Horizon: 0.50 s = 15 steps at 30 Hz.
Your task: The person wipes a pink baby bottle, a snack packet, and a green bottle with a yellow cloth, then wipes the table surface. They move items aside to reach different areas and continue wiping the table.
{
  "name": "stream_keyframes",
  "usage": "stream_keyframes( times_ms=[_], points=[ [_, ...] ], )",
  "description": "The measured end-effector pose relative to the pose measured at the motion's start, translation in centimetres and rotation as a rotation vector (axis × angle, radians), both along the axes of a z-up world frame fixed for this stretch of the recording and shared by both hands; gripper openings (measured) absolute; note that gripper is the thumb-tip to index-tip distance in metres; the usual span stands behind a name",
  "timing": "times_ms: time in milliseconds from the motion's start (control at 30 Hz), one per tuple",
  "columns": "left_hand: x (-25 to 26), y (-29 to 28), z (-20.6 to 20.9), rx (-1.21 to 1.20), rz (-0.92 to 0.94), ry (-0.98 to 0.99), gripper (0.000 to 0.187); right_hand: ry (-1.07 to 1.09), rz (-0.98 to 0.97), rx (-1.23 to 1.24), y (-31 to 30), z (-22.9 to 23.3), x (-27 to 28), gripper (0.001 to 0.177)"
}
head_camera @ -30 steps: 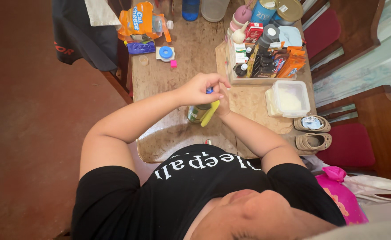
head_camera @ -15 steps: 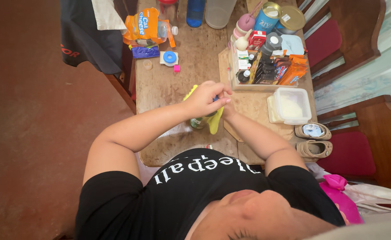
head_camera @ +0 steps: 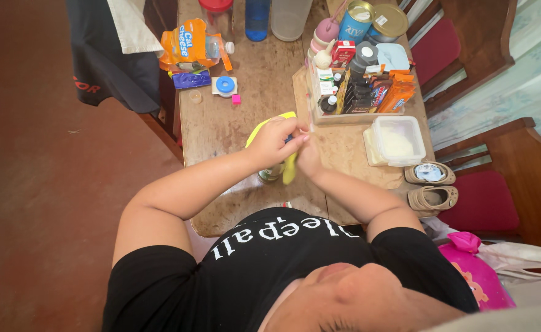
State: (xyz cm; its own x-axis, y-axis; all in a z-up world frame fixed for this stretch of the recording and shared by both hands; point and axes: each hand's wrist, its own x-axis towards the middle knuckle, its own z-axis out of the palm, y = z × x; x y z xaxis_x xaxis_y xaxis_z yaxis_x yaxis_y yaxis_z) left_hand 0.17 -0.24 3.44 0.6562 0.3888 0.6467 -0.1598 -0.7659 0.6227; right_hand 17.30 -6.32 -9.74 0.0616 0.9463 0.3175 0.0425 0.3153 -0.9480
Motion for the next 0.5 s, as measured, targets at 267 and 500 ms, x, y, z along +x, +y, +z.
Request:
stream_keyframes(
  times_ms=[267, 500],
  points=[
    [0.1, -0.4, -0.5, -0.054, 0.052, 0.035, 0.022, -0.252, -0.020, 0.430, -3.1, 2.0, -3.6, 0.074],
    [-0.1, -0.6, -0.3, -0.023, 0.079, 0.062, 0.025, -0.468, -0.086, 0.222, -3.0, 5.4, -1.9, 0.059]
  ],
)
